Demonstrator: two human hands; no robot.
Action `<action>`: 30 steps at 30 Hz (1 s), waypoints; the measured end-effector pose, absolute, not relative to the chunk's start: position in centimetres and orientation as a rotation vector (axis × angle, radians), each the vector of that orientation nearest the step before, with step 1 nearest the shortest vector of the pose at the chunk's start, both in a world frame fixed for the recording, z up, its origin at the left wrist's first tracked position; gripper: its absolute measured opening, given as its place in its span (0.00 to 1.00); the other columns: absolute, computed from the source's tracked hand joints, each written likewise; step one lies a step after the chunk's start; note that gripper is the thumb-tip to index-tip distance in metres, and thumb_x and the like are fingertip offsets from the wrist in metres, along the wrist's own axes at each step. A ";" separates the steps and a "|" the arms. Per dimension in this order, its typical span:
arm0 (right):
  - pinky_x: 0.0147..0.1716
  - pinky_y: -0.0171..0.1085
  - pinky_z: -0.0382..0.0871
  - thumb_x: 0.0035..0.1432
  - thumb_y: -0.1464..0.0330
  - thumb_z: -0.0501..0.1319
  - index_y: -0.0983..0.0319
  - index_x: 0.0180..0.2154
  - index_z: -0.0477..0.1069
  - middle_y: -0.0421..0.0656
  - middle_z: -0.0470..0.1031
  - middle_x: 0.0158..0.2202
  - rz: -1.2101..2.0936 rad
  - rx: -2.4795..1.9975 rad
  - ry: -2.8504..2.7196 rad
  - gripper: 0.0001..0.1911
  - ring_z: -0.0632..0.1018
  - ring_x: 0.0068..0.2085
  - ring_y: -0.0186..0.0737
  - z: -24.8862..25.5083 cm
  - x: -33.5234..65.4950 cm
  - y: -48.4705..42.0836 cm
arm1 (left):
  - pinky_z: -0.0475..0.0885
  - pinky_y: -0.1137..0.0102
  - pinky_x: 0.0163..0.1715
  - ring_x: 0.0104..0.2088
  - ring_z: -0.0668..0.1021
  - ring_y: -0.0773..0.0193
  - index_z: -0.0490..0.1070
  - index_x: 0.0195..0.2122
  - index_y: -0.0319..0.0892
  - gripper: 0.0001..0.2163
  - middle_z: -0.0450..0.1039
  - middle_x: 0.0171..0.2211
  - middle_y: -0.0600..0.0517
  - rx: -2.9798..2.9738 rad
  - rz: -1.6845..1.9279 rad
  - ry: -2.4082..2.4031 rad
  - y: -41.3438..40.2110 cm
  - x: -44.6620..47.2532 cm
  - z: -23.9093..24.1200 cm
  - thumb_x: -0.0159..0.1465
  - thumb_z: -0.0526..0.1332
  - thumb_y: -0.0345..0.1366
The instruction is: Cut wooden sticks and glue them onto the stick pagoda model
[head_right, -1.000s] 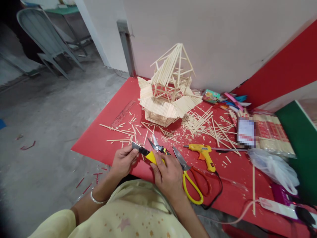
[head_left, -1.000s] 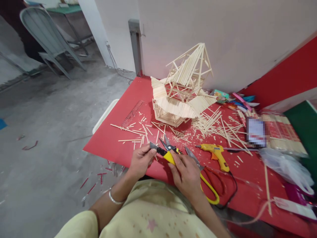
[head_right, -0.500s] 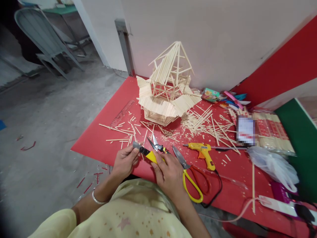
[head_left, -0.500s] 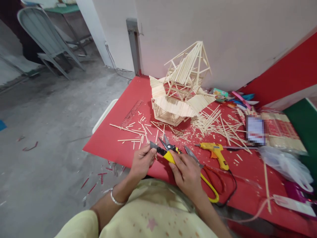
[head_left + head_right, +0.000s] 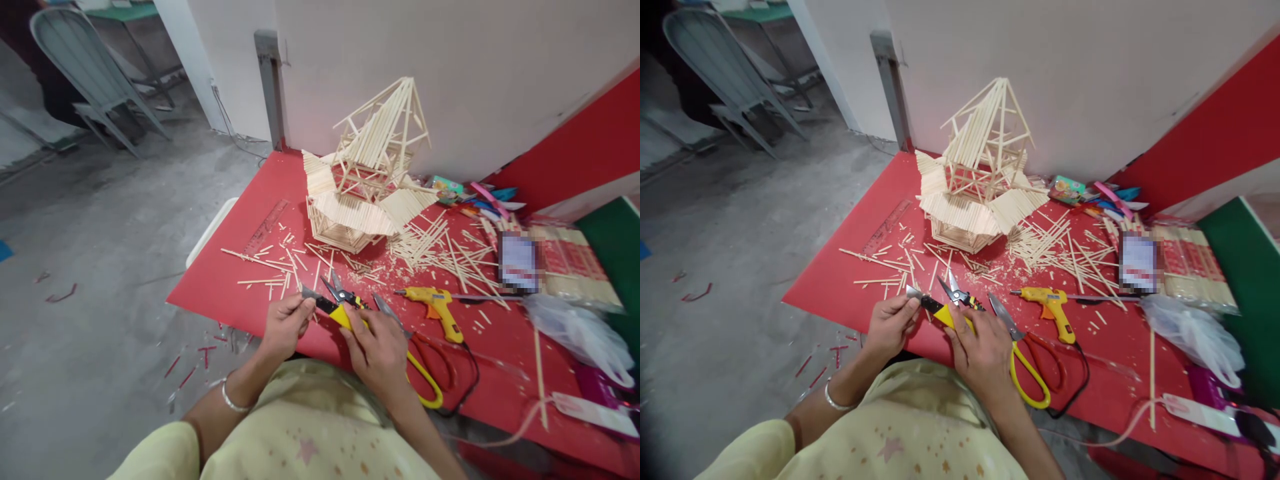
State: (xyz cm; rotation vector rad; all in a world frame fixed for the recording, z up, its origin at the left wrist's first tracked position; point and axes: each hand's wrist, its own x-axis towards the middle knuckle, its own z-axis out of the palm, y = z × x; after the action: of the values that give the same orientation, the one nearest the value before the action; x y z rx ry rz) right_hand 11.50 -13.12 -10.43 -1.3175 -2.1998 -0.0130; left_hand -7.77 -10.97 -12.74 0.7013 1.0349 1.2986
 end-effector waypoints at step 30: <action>0.42 0.45 0.67 0.59 0.69 0.60 0.57 0.61 0.61 0.47 0.74 0.42 0.070 -1.466 -2.017 0.28 0.73 0.41 0.44 -11.1 11.7 -13.2 | 0.49 0.77 0.14 0.15 0.58 0.77 0.74 0.31 0.38 0.14 0.63 0.20 0.56 0.659 1.183 1.057 -10.2 -7.9 -11.9 0.58 0.64 0.46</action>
State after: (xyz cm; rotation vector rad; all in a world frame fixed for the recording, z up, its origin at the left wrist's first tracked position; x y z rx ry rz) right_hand 11.68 -13.17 -11.06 -1.4662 -2.0170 0.0703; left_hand -7.89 -10.18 -11.90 0.6589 1.0575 1.1825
